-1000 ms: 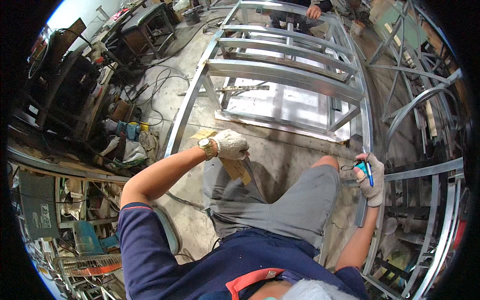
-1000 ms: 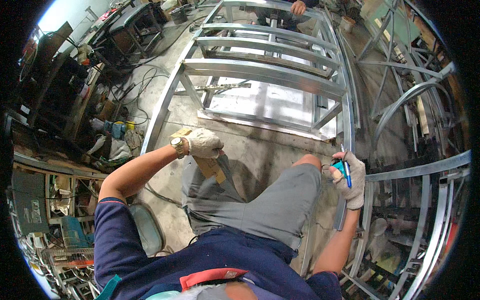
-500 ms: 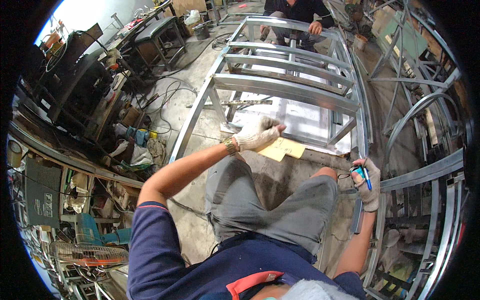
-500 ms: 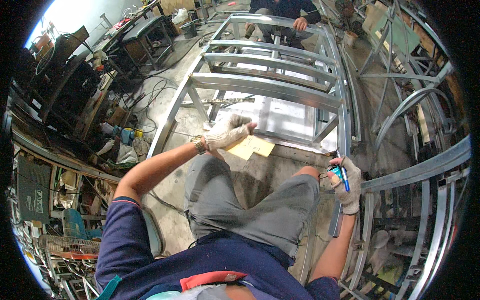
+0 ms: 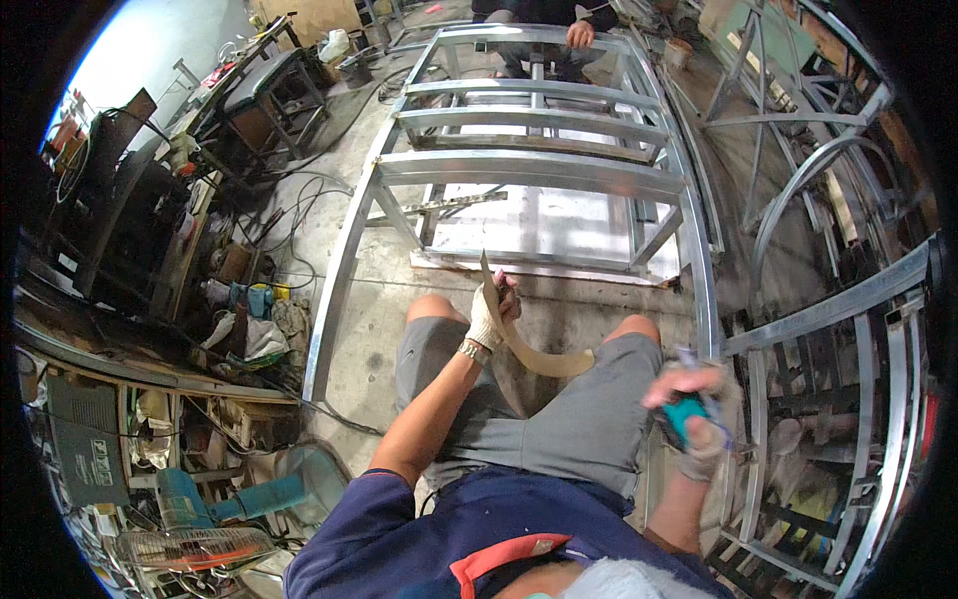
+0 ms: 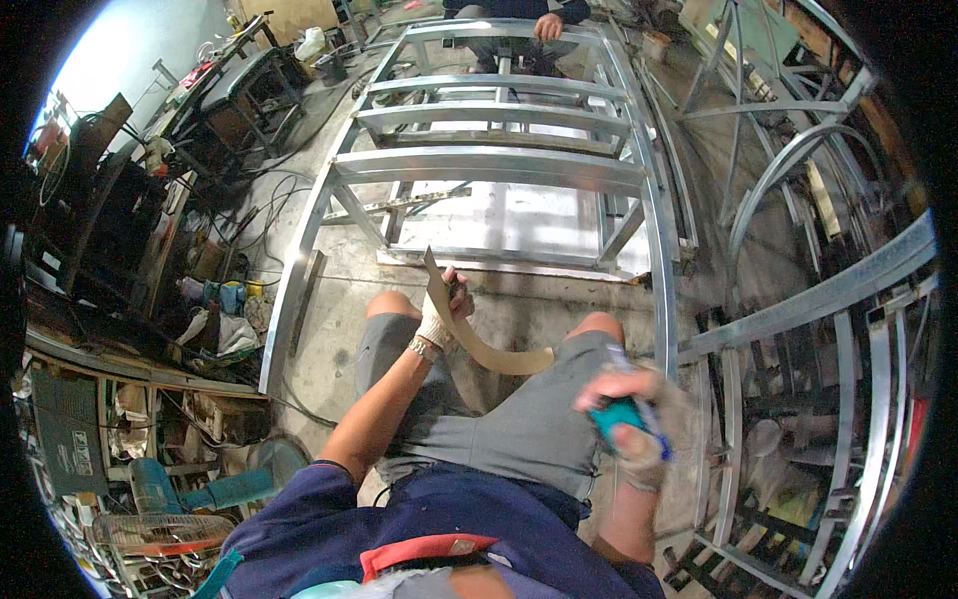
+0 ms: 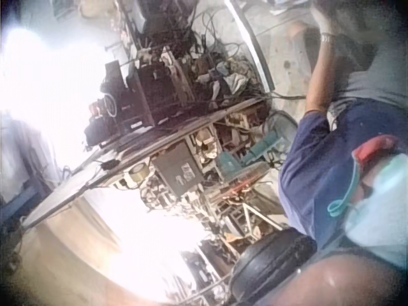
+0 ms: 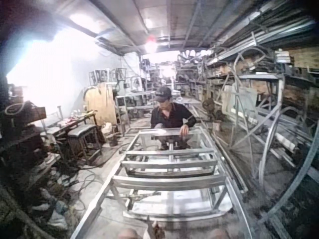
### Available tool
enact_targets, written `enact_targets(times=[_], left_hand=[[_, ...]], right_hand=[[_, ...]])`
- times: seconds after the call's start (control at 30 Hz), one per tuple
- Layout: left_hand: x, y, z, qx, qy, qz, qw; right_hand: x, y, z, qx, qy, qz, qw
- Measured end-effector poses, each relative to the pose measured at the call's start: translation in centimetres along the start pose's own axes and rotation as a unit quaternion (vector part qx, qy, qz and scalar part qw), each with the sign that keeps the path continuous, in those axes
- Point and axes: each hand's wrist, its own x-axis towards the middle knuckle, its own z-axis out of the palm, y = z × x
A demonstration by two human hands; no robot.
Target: The person measures and marks a metal frame using a tape measure and a marker. They record measurements on a small piece of cardboard and then mark the frame at specific points.
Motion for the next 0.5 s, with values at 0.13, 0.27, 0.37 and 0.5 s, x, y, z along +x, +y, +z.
enact_targets(times=[0.13,0.27,0.37,0.5], left_hand=[[-0.1,-2.6,-3.0,-0.052,0.060,-0.123,0.989],[1.2,-2.9,-4.0,-0.005,0.059,-0.113,0.992],[1.1,-3.0,-4.2,0.023,0.066,-0.137,0.988],[0.6,-3.6,-4.0,0.083,0.073,-0.122,0.986]], right_hand=[[1.6,9.0,2.2,-0.016,0.008,0.078,0.997],[2.8,19.6,2.2,0.163,0.149,0.203,0.954],[1.3,24.4,1.4,0.167,0.206,0.282,0.922],[-0.4,26.7,-0.3,0.181,0.253,0.375,0.873]])
